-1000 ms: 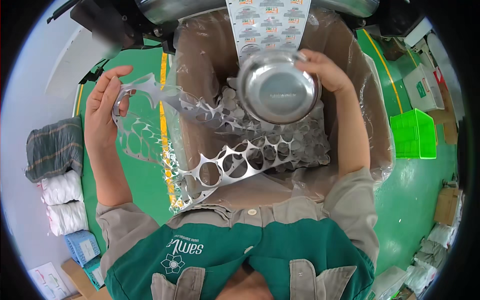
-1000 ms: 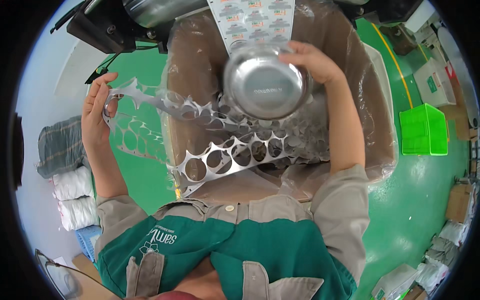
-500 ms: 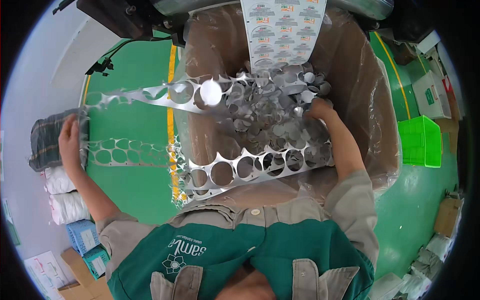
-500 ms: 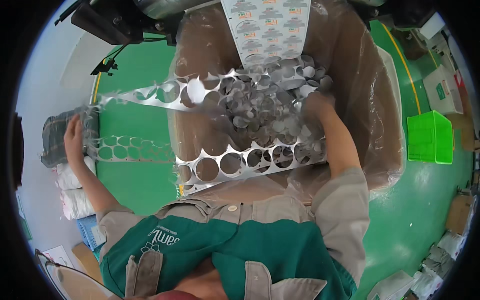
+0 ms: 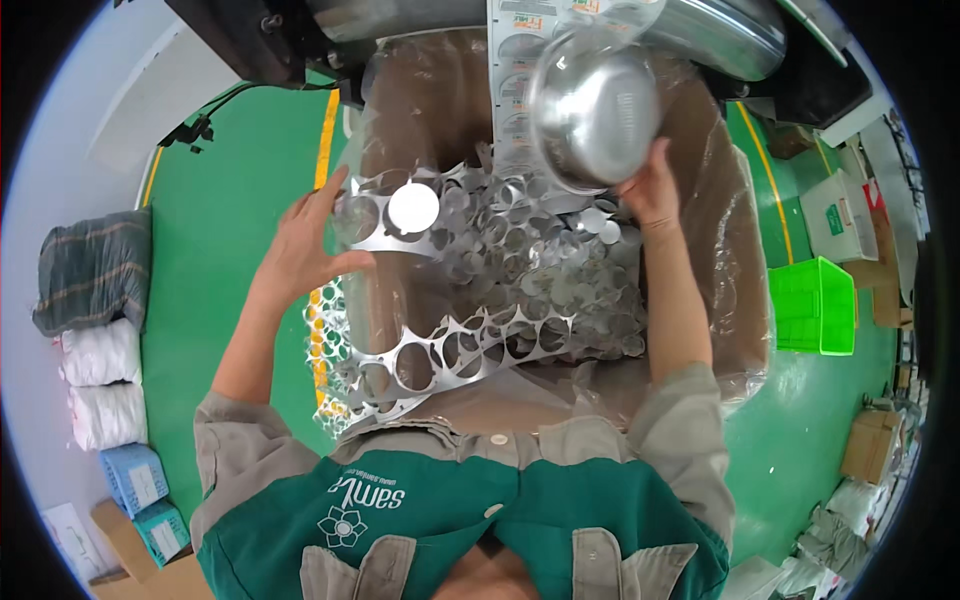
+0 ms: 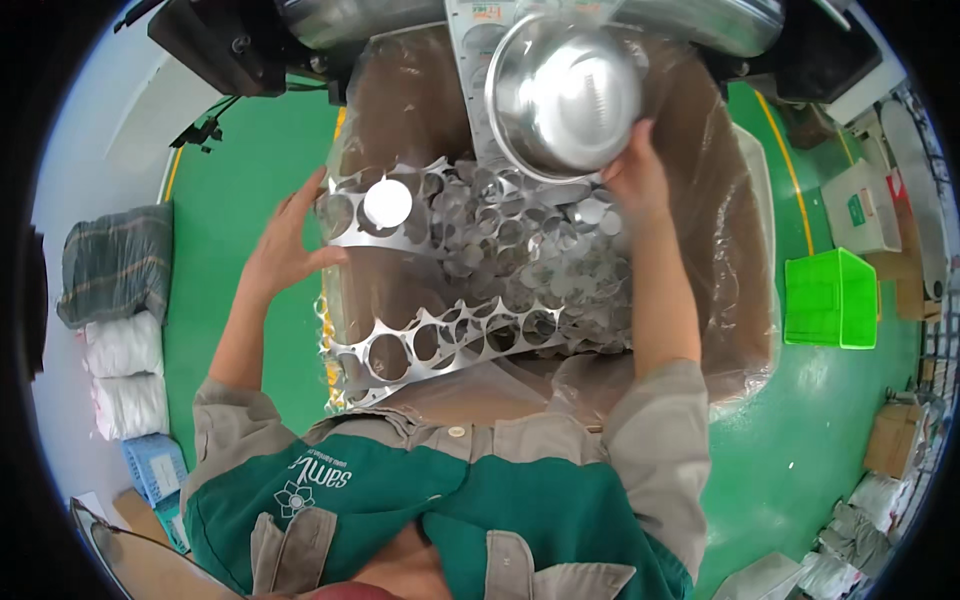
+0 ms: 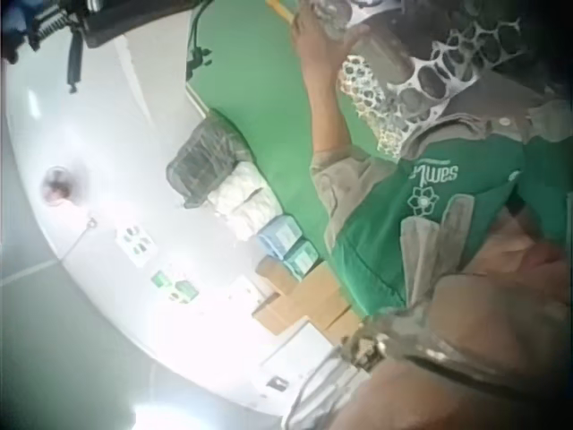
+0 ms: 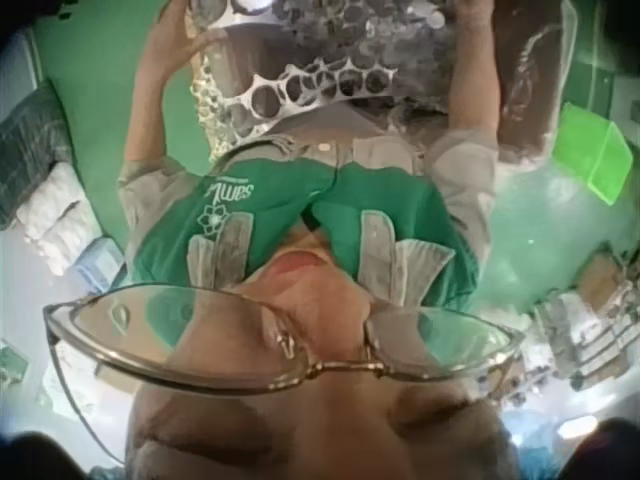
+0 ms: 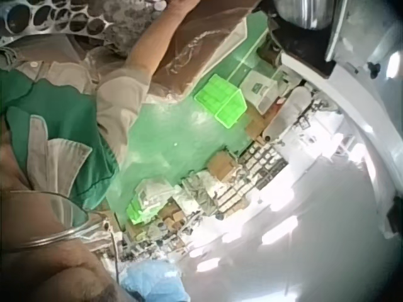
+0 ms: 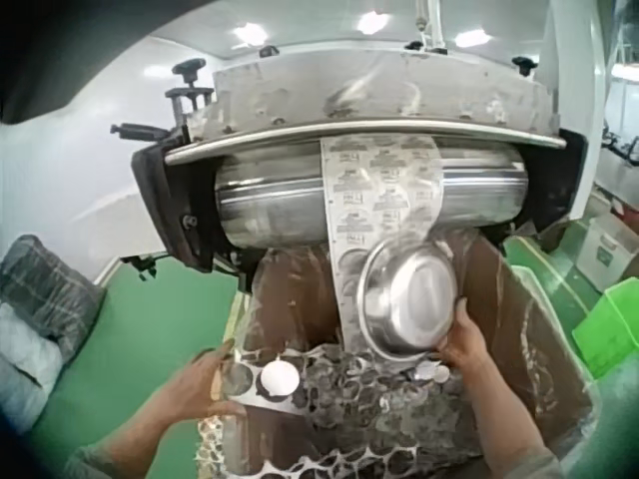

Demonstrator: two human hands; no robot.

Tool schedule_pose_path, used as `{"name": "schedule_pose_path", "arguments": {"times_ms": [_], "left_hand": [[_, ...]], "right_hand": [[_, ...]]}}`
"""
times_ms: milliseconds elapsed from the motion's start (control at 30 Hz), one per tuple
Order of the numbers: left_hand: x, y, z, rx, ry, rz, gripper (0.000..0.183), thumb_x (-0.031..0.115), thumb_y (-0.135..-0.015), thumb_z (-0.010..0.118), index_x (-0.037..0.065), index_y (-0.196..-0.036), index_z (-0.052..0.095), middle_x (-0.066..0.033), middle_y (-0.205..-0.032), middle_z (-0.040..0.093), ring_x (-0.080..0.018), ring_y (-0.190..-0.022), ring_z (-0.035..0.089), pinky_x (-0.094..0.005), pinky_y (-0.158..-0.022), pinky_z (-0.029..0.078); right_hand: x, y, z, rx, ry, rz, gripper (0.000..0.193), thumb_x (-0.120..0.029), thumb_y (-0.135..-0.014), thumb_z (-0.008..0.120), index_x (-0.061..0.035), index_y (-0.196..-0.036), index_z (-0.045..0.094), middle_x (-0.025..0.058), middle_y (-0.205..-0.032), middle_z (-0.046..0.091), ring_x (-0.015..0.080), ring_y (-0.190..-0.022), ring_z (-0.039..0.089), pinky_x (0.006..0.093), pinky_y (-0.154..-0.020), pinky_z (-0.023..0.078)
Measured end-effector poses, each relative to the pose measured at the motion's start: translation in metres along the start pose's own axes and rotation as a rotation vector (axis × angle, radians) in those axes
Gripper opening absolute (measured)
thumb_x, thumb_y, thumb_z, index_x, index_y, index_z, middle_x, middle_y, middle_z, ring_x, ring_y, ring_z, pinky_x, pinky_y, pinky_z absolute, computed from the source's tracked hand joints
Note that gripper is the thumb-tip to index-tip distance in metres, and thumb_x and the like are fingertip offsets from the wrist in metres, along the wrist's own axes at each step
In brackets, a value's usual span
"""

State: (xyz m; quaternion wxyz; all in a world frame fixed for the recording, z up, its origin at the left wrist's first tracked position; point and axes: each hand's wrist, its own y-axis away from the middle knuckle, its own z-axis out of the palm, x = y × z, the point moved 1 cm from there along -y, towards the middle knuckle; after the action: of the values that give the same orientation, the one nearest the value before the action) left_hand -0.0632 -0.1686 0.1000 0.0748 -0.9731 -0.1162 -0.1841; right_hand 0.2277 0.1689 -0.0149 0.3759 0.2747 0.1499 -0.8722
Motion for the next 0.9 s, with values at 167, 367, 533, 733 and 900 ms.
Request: {"name": "schedule_pose_path", "arguments": {"times_ms": [167, 367, 533, 733, 900], "left_hand": [[0.014, -0.007, -0.008, 0.023, -0.159, 0.026, 0.076, 0.032, -0.058, 0.076, 0.008, -0.123, 0.045, -0.0118, -0.105, 0.055, -0.0274, -0.097, 0.051, -0.0384, -0.086, 0.040], [0.031, -0.019, -0.009, -0.027, -0.054, 0.020, 0.063, 0.020, -0.064, 0.072, 0.009, -0.121, 0.047, -0.0123, -0.104, 0.054, -0.0263, -0.092, 0.052, -0.0359, -0.081, 0.043], [0.042, -0.006, -0.018, 0.004, 0.036, 0.022, 0.058, 0.011, -0.070, 0.067, 0.008, -0.123, 0.043, -0.0157, -0.100, 0.054, -0.0301, -0.085, 0.054, -0.0356, -0.076, 0.044], [0.059, -0.016, -0.026, -0.012, 0.448, -0.062, 0.060, -0.003, -0.072, 0.061, 0.007, -0.127, 0.040, -0.0056, -0.087, 0.056, -0.0129, -0.072, 0.051, -0.0250, -0.065, 0.040], [0.034, -0.013, -0.007, -0.204, 0.352, -0.146, 0.055, -0.005, -0.074, 0.059, 0.003, -0.125, 0.042, 0.0010, -0.080, 0.051, -0.0055, -0.068, 0.044, -0.0189, -0.060, 0.036]], "right_hand": [[0.065, 0.031, -0.098, 0.588, 1.430, 0.324, 0.073, -0.046, -0.072, 0.066, 0.0068, -0.118, 0.045, 0.0175, -0.118, 0.052, 0.0265, -0.108, 0.050, 0.0336, -0.086, 0.042], [0.039, 0.008, 0.007, -0.078, 2.113, 0.259, 0.059, -0.045, -0.066, 0.066, 0.0008, -0.101, 0.056, 0.0222, -0.102, 0.058, 0.0306, -0.097, 0.056, 0.0362, -0.083, 0.043], [-0.017, 0.010, 0.107, -0.150, 0.636, 0.040, 0.030, -0.026, -0.085, 0.055, -0.0071, -0.109, 0.053, 0.0035, -0.099, 0.060, 0.0109, -0.090, 0.059, 0.0257, -0.075, 0.048], [0.057, 0.008, 0.045, -0.187, 0.926, 0.204, 0.051, -0.041, -0.082, 0.055, -0.0035, -0.116, 0.049, 0.0123, -0.111, 0.056, 0.0236, -0.103, 0.054, 0.0351, -0.086, 0.044], [0.093, 0.026, -0.064, 0.209, 1.847, 0.441, 0.070, -0.050, -0.067, 0.065, 0.0023, -0.112, 0.052, 0.0214, -0.114, 0.053, 0.0334, -0.105, 0.052, 0.0380, -0.090, 0.040]]}}
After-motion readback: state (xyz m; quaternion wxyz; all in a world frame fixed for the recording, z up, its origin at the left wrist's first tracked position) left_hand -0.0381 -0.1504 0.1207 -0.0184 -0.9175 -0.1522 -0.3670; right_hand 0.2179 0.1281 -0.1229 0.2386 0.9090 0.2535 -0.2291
